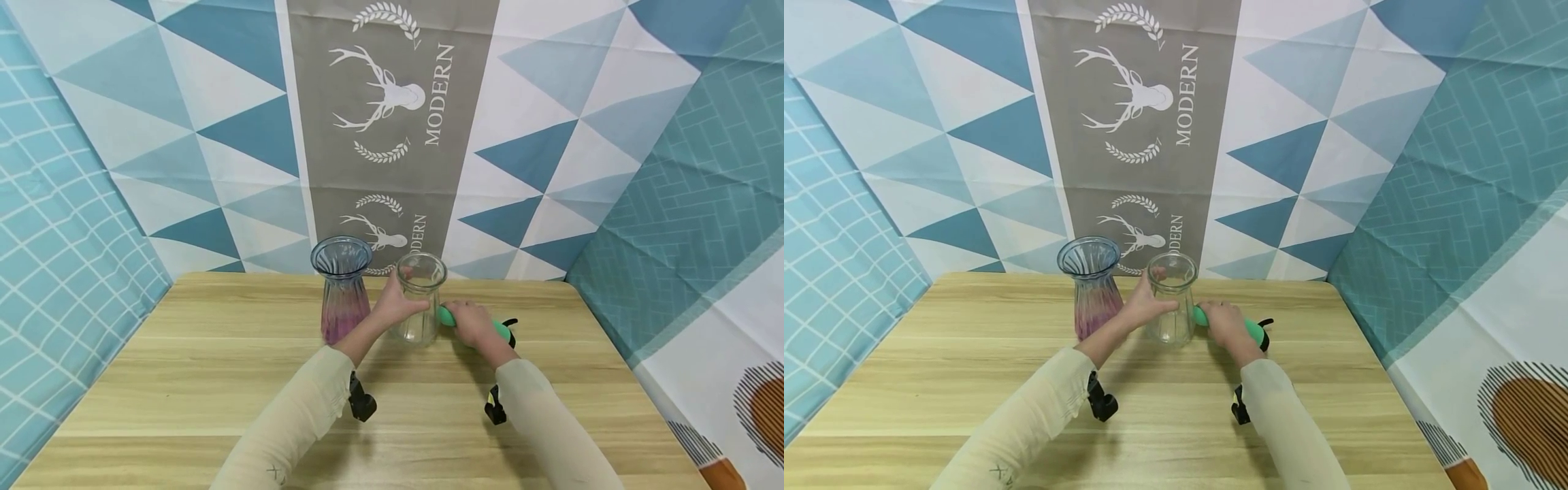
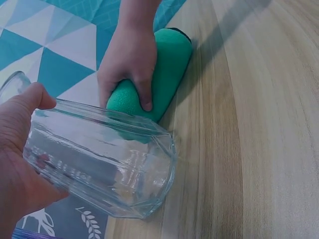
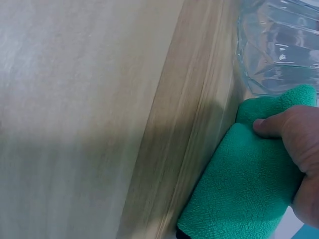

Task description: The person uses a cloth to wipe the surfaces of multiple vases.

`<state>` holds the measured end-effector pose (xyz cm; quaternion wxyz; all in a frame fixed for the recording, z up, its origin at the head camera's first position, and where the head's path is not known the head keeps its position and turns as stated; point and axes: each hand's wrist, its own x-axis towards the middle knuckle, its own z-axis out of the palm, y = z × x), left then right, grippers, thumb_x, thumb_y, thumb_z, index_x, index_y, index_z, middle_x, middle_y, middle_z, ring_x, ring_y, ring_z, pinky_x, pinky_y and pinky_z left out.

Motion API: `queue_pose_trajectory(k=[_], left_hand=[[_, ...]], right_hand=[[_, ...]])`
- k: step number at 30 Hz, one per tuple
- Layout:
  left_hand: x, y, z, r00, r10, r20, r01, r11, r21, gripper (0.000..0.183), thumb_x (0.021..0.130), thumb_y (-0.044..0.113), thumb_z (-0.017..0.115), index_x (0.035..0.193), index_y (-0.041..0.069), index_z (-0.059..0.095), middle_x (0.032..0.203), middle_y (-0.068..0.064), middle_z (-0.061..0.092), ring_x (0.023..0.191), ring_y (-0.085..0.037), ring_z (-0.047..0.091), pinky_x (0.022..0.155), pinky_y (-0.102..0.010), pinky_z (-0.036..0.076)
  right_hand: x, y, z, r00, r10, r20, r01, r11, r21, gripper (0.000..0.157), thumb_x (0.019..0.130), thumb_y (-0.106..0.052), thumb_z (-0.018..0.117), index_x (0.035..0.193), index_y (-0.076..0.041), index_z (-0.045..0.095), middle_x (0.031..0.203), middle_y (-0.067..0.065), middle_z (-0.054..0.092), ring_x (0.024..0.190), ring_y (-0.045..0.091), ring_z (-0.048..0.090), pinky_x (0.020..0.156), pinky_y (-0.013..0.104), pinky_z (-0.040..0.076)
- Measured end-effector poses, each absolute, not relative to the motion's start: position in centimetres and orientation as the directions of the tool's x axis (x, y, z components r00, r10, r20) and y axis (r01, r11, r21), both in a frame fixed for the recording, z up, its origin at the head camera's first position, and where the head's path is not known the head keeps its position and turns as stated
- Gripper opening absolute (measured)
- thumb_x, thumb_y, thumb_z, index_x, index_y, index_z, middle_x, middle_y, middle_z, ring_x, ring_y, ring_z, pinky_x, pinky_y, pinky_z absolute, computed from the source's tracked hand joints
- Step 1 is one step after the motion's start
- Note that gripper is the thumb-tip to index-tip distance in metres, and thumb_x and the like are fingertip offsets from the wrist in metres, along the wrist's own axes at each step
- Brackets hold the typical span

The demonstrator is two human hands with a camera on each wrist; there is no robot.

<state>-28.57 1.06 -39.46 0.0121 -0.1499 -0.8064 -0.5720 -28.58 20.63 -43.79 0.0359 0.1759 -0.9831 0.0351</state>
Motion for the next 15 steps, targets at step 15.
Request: queue_pose_trajectory(k=[15], left_hand=[[-28.54, 1.09, -39.59, -0.967, 0.153, 0.203, 0.247, 0.374, 0.894, 0.08, 0.066, 0.024, 0.083, 0.132, 0.007, 0.041, 0.134, -0.018, 0.042, 0.125, -0.033, 0.043, 0.107, -0.047, 0.038]], right_hand=[[-28.44, 21.41, -43.38, -0.938, -0.286, 0.196, -0.327, 0.919, -0.222, 0.048, 0.081, -0.003, 0.061, 0.128, -0.009, 0.052, 0.116, 0.013, 0.062, 0.102, 0.032, 0.06, 0.082, 0.05, 0.051]])
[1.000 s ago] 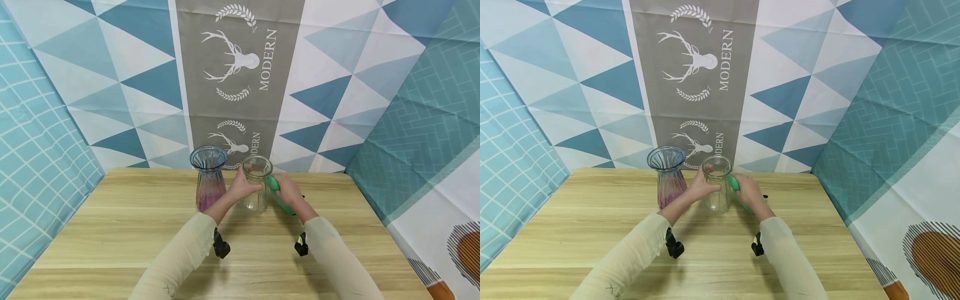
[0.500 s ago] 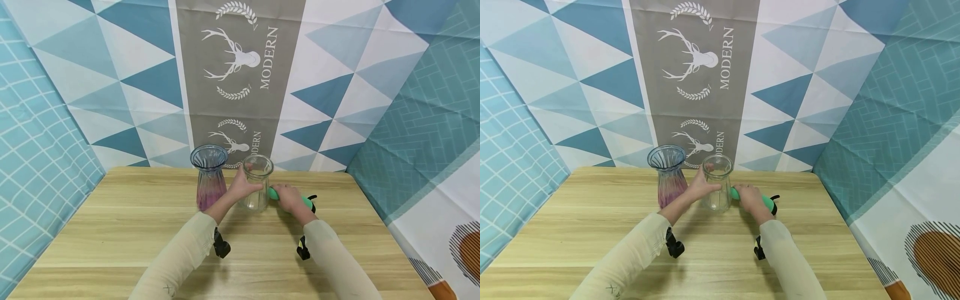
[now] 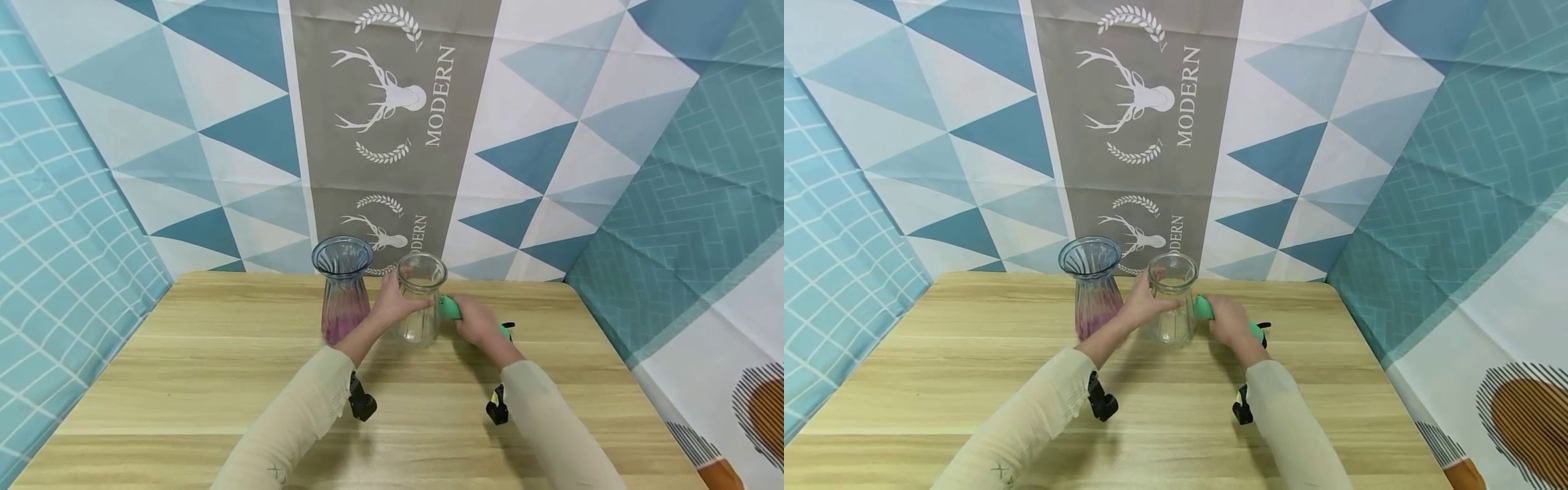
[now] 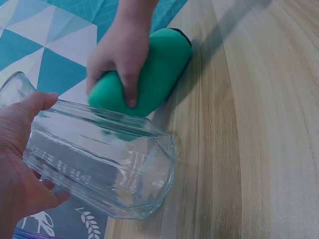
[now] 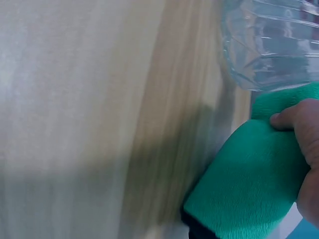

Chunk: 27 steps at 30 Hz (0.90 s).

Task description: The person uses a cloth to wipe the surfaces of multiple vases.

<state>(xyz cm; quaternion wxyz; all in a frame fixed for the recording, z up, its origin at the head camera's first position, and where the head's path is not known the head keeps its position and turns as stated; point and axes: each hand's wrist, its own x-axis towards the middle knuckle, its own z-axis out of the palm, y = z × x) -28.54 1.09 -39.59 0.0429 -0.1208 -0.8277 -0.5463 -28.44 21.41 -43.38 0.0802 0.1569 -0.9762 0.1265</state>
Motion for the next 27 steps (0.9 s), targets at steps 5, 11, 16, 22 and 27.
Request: queue_pose_trajectory(k=[5, 11, 16, 22, 27], left_hand=[[-28.5, 1.1, -39.4, -0.971, 0.146, 0.188, 0.231, 0.38, 0.896, 0.08, 0.065, 0.024, 0.084, 0.131, 0.007, 0.042, 0.133, -0.019, 0.042, 0.124, -0.033, 0.044, 0.106, -0.046, 0.038], [-28.7, 0.8, -39.4, -0.946, 0.196, 0.257, 0.312, 0.346, 0.885, 0.08, 0.065, 0.018, 0.084, 0.131, 0.003, 0.043, 0.128, -0.017, 0.051, 0.121, -0.031, 0.049, 0.106, -0.045, 0.039], [-28.9, 0.5, -39.5, -0.948, 0.214, 0.236, 0.297, 0.327, 0.897, 0.088, 0.065, 0.015, 0.083, 0.137, 0.002, 0.034, 0.135, -0.017, 0.049, 0.127, -0.031, 0.045, 0.109, -0.043, 0.036], [-28.8, 0.3, -39.3, -0.954, 0.223, 0.201, 0.269, 0.34, 0.901, 0.085, 0.067, 0.015, 0.081, 0.136, 0.001, 0.034, 0.136, -0.019, 0.048, 0.129, -0.034, 0.044, 0.11, -0.044, 0.035], [-28.8, 0.4, -39.3, -0.951, 0.238, 0.198, 0.274, 0.356, 0.893, 0.082, 0.068, 0.015, 0.08, 0.135, 0.003, 0.036, 0.134, -0.018, 0.05, 0.127, -0.032, 0.046, 0.109, -0.042, 0.037]], right_hand=[[-28.3, 21.5, -42.0, -0.929, -0.253, 0.27, -0.328, 0.901, -0.285, 0.052, 0.083, -0.003, 0.061, 0.133, -0.01, 0.048, 0.124, 0.015, 0.058, 0.107, 0.033, 0.058, 0.081, 0.052, 0.049], [-28.4, 21.3, -40.8, -0.883, -0.25, 0.397, -0.364, 0.898, -0.245, 0.053, 0.083, -0.004, 0.064, 0.133, -0.01, 0.049, 0.12, 0.014, 0.06, 0.104, 0.033, 0.058, 0.081, 0.05, 0.05], [-28.5, 21.1, -40.4, -0.825, -0.249, 0.508, -0.383, 0.907, -0.178, 0.053, 0.08, -0.004, 0.069, 0.13, -0.01, 0.051, 0.124, 0.012, 0.06, 0.105, 0.032, 0.058, 0.085, 0.047, 0.05], [-28.4, 20.4, -40.4, -0.754, -0.289, 0.59, -0.461, 0.872, -0.162, 0.05, 0.076, 0.002, 0.069, 0.124, -0.004, 0.055, 0.123, 0.016, 0.06, 0.108, 0.034, 0.057, 0.093, 0.048, 0.047], [-28.1, 20.1, -40.8, -0.759, -0.28, 0.587, -0.484, 0.847, -0.221, 0.053, 0.074, 0.007, 0.068, 0.125, 0.001, 0.055, 0.127, 0.018, 0.057, 0.111, 0.038, 0.053, 0.095, 0.05, 0.046]])
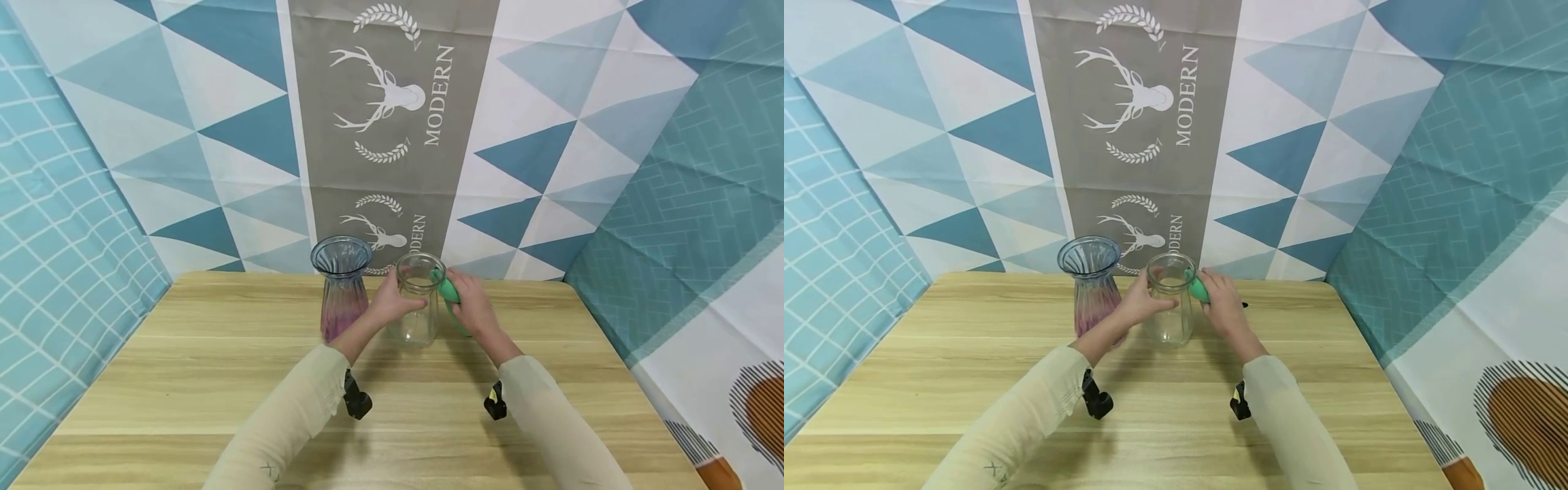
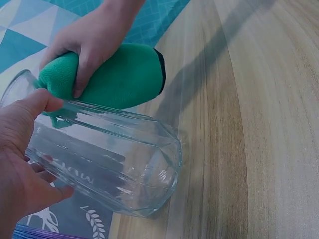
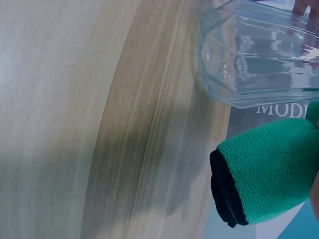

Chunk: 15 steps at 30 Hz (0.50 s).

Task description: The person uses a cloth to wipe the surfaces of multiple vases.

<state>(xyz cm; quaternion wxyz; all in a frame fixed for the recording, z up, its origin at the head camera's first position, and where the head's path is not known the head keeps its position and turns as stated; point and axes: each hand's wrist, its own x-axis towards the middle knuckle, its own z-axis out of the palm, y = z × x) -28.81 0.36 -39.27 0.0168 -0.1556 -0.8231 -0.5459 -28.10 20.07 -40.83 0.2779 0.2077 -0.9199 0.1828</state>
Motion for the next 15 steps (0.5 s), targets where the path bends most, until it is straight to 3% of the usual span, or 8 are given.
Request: queue_pose_trajectory(k=[5, 15], left_hand=[[-28.9, 0.4, -39.33, -0.95, 0.244, 0.196, 0.274, 0.348, 0.897, 0.082, 0.068, 0.014, 0.08, 0.136, 0.003, 0.036, 0.135, -0.018, 0.049, 0.128, -0.032, 0.045, 0.109, -0.043, 0.037], [-28.66, 0.21, -39.32, -0.95, 0.253, 0.181, 0.261, 0.336, 0.905, 0.081, 0.069, 0.015, 0.08, 0.136, 0.005, 0.036, 0.138, -0.019, 0.047, 0.13, -0.034, 0.043, 0.109, -0.045, 0.036]], right_hand=[[-28.18, 20.15, -41.16, -0.785, -0.266, 0.559, -0.476, 0.837, -0.269, 0.054, 0.074, 0.008, 0.066, 0.126, 0.0, 0.055, 0.129, 0.018, 0.056, 0.114, 0.039, 0.052, 0.095, 0.051, 0.046], [-28.66, 20.73, -41.39, -0.852, -0.342, 0.396, -0.459, 0.852, -0.252, 0.049, 0.078, 0.003, 0.067, 0.126, -0.005, 0.055, 0.121, 0.018, 0.06, 0.11, 0.037, 0.056, 0.09, 0.052, 0.048]])
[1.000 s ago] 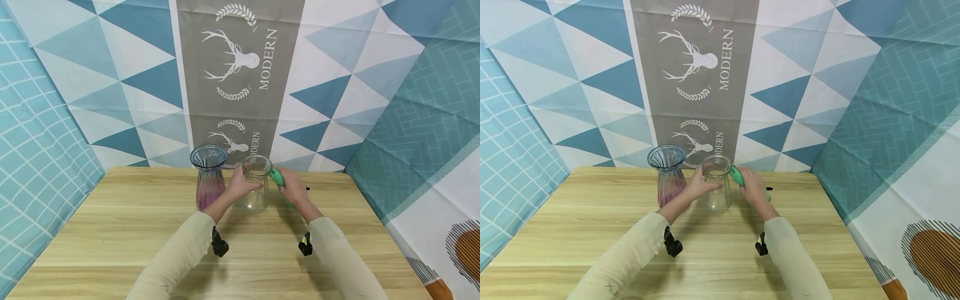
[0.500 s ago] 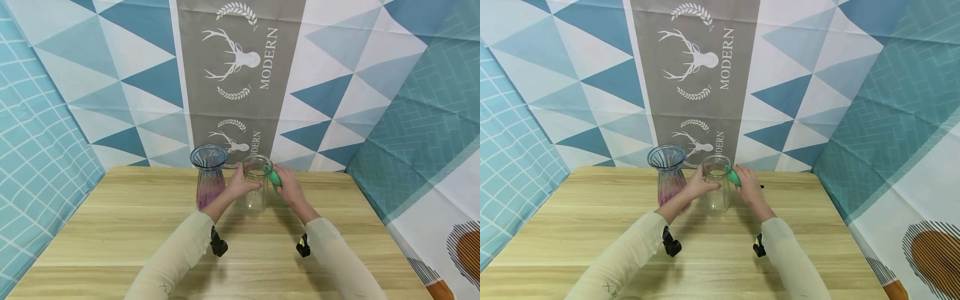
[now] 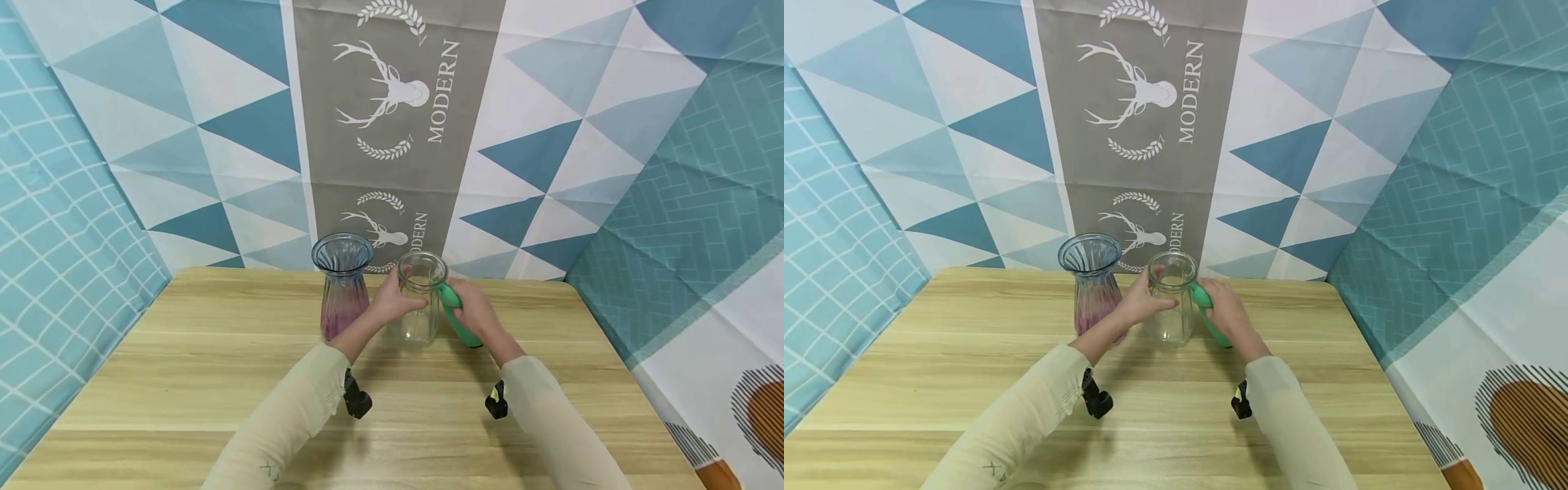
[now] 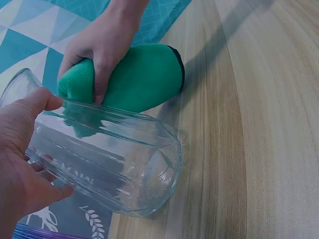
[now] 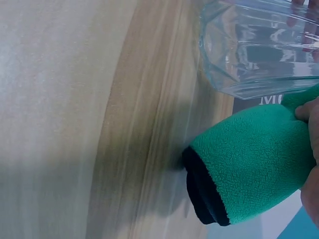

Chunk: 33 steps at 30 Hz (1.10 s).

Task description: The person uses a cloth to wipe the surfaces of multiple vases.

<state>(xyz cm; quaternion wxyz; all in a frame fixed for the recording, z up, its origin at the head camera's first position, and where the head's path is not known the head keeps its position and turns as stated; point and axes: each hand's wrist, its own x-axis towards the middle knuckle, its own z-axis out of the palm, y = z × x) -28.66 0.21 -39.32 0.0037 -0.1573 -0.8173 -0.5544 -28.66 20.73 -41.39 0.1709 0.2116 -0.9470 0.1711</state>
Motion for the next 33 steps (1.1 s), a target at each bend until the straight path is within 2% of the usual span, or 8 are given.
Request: queue_pose_trajectory(k=[6, 15, 23, 27, 33], left_hand=[[-28.6, 0.2, -39.2, -0.954, 0.246, 0.172, 0.248, 0.326, 0.912, 0.081, 0.069, 0.013, 0.08, 0.136, 0.005, 0.036, 0.138, -0.018, 0.048, 0.13, -0.033, 0.043, 0.11, -0.044, 0.035], [-28.5, 0.1, -39.1, -0.956, 0.25, 0.151, 0.23, 0.326, 0.917, 0.081, 0.072, 0.014, 0.079, 0.139, 0.006, 0.034, 0.14, -0.017, 0.045, 0.133, -0.033, 0.04, 0.11, -0.043, 0.035], [-28.5, 0.3, -39.0, -0.959, 0.241, 0.149, 0.23, 0.354, 0.907, 0.082, 0.071, 0.017, 0.079, 0.139, 0.007, 0.034, 0.139, -0.017, 0.046, 0.132, -0.033, 0.041, 0.11, -0.044, 0.036], [-28.5, 0.3, -39.2, -0.961, 0.242, 0.136, 0.219, 0.359, 0.907, 0.082, 0.072, 0.018, 0.079, 0.139, 0.008, 0.034, 0.139, -0.016, 0.045, 0.131, -0.032, 0.041, 0.109, -0.044, 0.036], [-28.6, 0.1, -39.2, -0.962, 0.248, 0.117, 0.208, 0.381, 0.901, 0.081, 0.072, 0.019, 0.079, 0.139, 0.009, 0.034, 0.14, -0.017, 0.045, 0.131, -0.032, 0.042, 0.109, -0.044, 0.037]], right_hand=[[-28.7, 20.6, -42.1, -0.866, -0.352, 0.355, -0.446, 0.864, -0.232, 0.052, 0.078, 0.001, 0.067, 0.128, -0.005, 0.054, 0.122, 0.017, 0.06, 0.111, 0.037, 0.057, 0.093, 0.051, 0.047], [-28.5, 20.7, -43.1, -0.921, -0.332, 0.206, -0.372, 0.905, -0.206, 0.054, 0.084, -0.005, 0.065, 0.135, -0.011, 0.047, 0.131, 0.015, 0.055, 0.116, 0.038, 0.052, 0.091, 0.054, 0.047], [-28.2, 20.9, -43.5, -0.946, -0.312, 0.086, -0.321, 0.937, -0.137, 0.049, 0.084, 0.001, 0.059, 0.131, -0.011, 0.053, 0.13, 0.015, 0.055, 0.118, 0.04, 0.051, 0.09, 0.057, 0.046], [-28.3, 21.1, -43.5, -0.949, -0.307, 0.077, -0.316, 0.934, -0.168, 0.051, 0.083, 0.003, 0.057, 0.131, -0.011, 0.053, 0.129, 0.014, 0.057, 0.115, 0.039, 0.053, 0.089, 0.056, 0.047], [-28.5, 21.7, -42.8, -0.948, -0.288, 0.132, -0.316, 0.902, -0.294, 0.05, 0.083, 0.0, 0.058, 0.131, -0.01, 0.052, 0.124, 0.015, 0.06, 0.111, 0.035, 0.057, 0.086, 0.054, 0.049]])
